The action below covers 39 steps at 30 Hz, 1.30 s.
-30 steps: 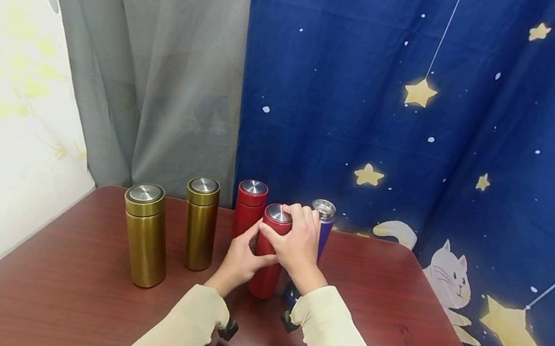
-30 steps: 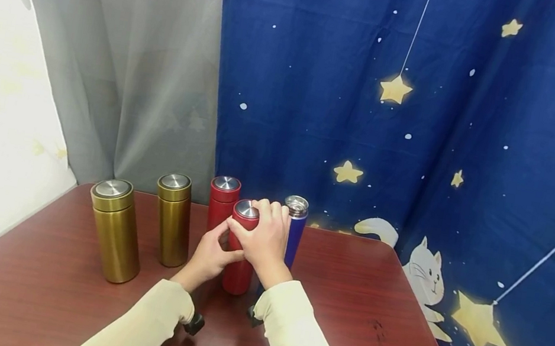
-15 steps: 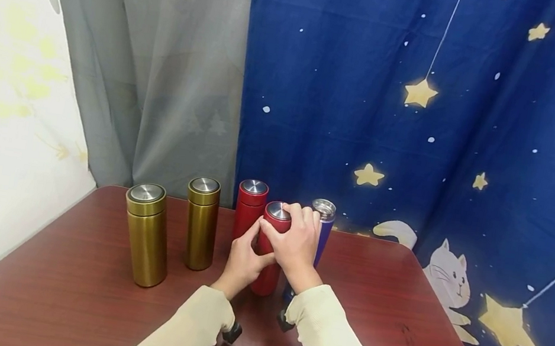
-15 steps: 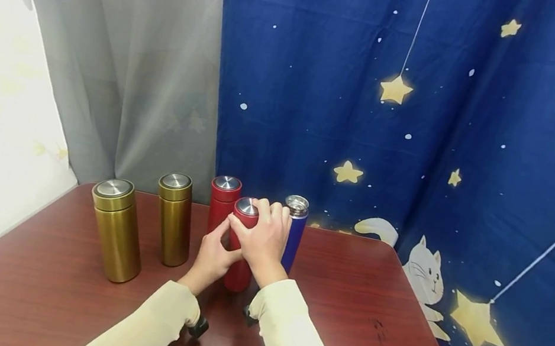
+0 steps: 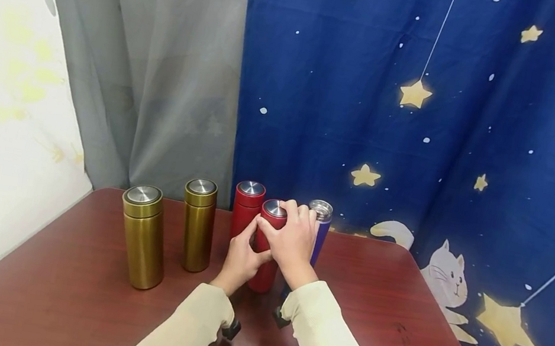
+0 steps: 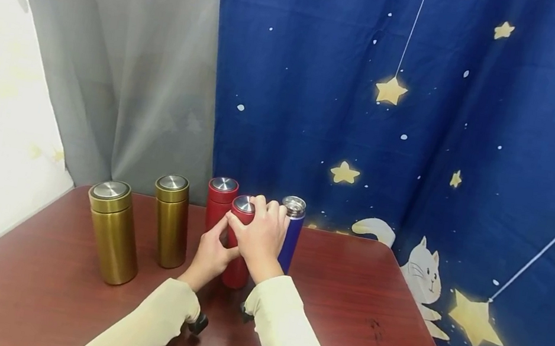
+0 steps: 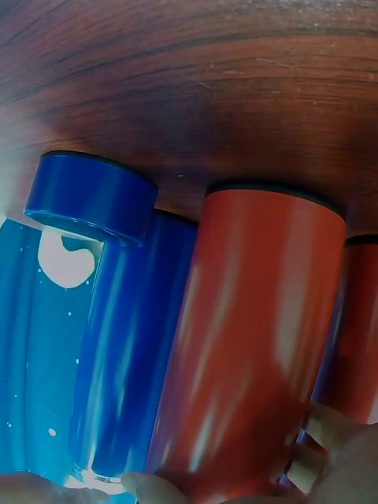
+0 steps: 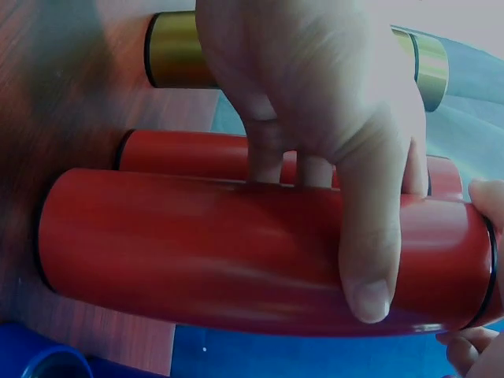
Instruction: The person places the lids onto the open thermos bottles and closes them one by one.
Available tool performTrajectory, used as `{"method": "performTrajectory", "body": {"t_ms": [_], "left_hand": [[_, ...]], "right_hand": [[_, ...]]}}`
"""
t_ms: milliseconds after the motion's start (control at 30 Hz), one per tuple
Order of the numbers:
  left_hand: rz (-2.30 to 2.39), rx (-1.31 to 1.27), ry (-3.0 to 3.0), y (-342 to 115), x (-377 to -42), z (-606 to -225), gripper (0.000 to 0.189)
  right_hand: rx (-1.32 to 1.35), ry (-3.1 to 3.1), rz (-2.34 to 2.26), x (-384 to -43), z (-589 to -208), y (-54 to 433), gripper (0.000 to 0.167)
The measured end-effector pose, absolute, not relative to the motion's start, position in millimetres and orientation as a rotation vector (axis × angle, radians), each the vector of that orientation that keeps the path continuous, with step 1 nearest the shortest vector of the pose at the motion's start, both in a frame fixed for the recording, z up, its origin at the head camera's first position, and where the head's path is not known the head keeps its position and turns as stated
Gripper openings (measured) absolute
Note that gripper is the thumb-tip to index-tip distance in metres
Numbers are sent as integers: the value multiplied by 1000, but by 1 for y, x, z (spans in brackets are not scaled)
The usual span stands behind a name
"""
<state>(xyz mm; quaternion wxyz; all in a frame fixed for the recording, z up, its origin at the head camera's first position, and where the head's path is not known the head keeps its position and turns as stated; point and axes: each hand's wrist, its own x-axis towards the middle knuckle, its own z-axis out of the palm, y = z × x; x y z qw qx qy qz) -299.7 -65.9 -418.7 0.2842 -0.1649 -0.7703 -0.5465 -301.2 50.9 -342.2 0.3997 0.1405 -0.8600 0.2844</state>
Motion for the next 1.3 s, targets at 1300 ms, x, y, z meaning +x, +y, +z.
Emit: {"method": "performTrajectory", "body": {"t_ms": [1300], "left_hand": [[-1471, -309, -2133, -64, -304, -411, 85]], "right_hand": [[674, -2352, 1340, -288, -401, 124, 69]]}}
